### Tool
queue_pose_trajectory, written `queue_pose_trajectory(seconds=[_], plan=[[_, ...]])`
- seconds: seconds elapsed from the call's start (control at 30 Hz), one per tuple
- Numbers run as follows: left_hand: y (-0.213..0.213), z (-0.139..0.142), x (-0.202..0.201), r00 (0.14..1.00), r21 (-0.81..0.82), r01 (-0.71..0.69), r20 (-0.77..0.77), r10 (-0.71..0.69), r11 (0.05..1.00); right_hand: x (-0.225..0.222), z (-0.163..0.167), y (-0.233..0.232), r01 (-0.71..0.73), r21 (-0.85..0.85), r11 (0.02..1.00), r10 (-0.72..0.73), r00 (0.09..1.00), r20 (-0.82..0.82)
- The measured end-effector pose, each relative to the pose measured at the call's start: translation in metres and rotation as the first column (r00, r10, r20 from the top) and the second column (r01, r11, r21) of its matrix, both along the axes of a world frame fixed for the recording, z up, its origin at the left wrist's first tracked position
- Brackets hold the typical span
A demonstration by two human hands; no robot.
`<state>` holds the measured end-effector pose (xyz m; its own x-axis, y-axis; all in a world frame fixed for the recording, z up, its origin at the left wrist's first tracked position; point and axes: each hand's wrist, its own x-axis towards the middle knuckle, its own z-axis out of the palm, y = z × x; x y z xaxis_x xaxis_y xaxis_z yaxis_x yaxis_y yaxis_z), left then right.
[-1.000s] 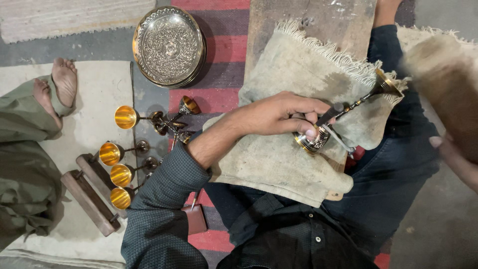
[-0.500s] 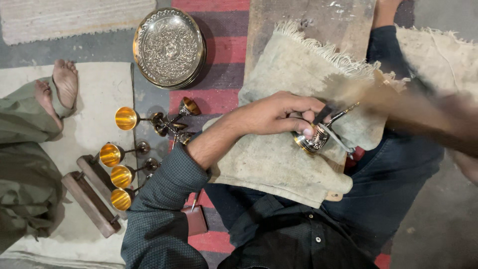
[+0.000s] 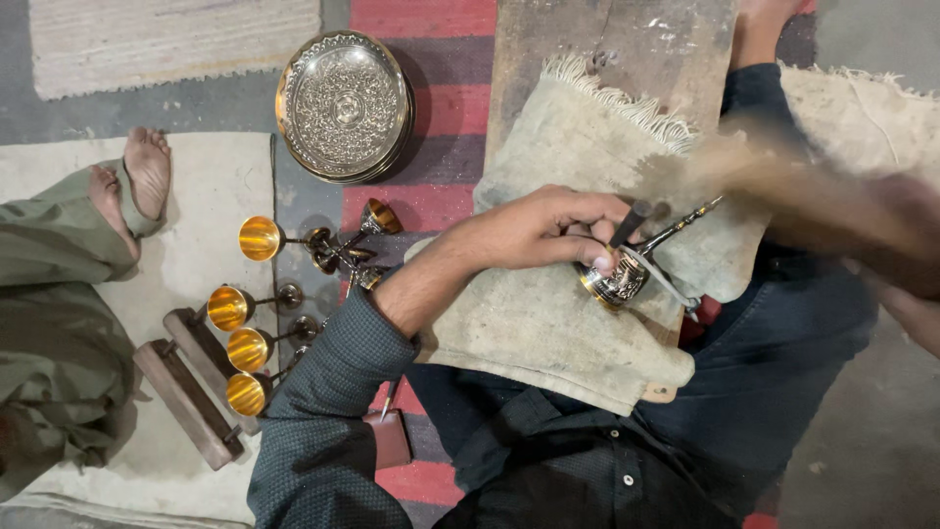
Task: The person sits on the floor holding a chisel against a brass bell-shaped object resting on a cloth cushion and repeatedly strikes the chisel with a wooden mallet to emboss a decorative pattern, repositioning the piece between strikes.
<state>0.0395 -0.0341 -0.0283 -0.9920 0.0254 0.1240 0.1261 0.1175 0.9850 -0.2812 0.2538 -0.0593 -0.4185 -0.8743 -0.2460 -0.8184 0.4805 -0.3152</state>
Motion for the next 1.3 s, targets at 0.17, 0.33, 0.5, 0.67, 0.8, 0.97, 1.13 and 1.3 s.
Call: queue_pose_trajectory(seconds=[0.17, 0.33, 0.5, 0.67, 0.8, 0.97, 1.13, 1.3], plan=[[-0.001, 0.003, -0.001, 0.993, -0.113, -0.08, 0.08, 0.09, 0.99, 0.019, 0.054, 0.007, -0.298, -0.223, 0.928, 0.268, 0.951, -0.157], [0.013, 0.018, -0.005, 0.974, -0.035, -0.226, 0.001, 0.226, 0.974, 0.059, 0.031, 0.056, 0.155, -0.125, 0.98, -0.15, 0.988, 0.047], [0.048, 0.029, -0.034, 0.968, -0.382, -0.212, 0.046, 0.248, 0.9, 0.099, -0.004, 0.105, 0.459, -0.15, 0.876, -0.351, 0.818, 0.456], [0.054, 0.037, -0.055, 0.991, -0.567, -0.12, -0.018, 0.134, 0.815, 0.128, -0.022, 0.106, 0.596, -0.296, 0.746, -0.223, 0.643, 0.733], [0.055, 0.039, -0.061, 0.968, -0.603, 0.002, 0.201, 0.15, 0.798, 0.126, -0.019, 0.095, 0.607, -0.314, 0.73, -0.246, 0.662, 0.708], [0.053, 0.037, -0.062, 0.973, -0.602, -0.057, 0.146, 0.18, 0.797, 0.114, -0.006, 0.072, 0.631, -0.369, 0.683, -0.163, 0.623, 0.765], [0.05, 0.036, -0.061, 0.967, -0.571, -0.042, 0.182, 0.176, 0.82, 0.105, 0.001, 0.065, 0.459, -0.45, 0.766, -0.13, 0.796, 0.592], [0.045, 0.039, -0.057, 0.965, -0.564, -0.018, 0.207, 0.163, 0.826, 0.102, -0.002, 0.072, 0.447, -0.415, 0.793, -0.193, 0.829, 0.524]])
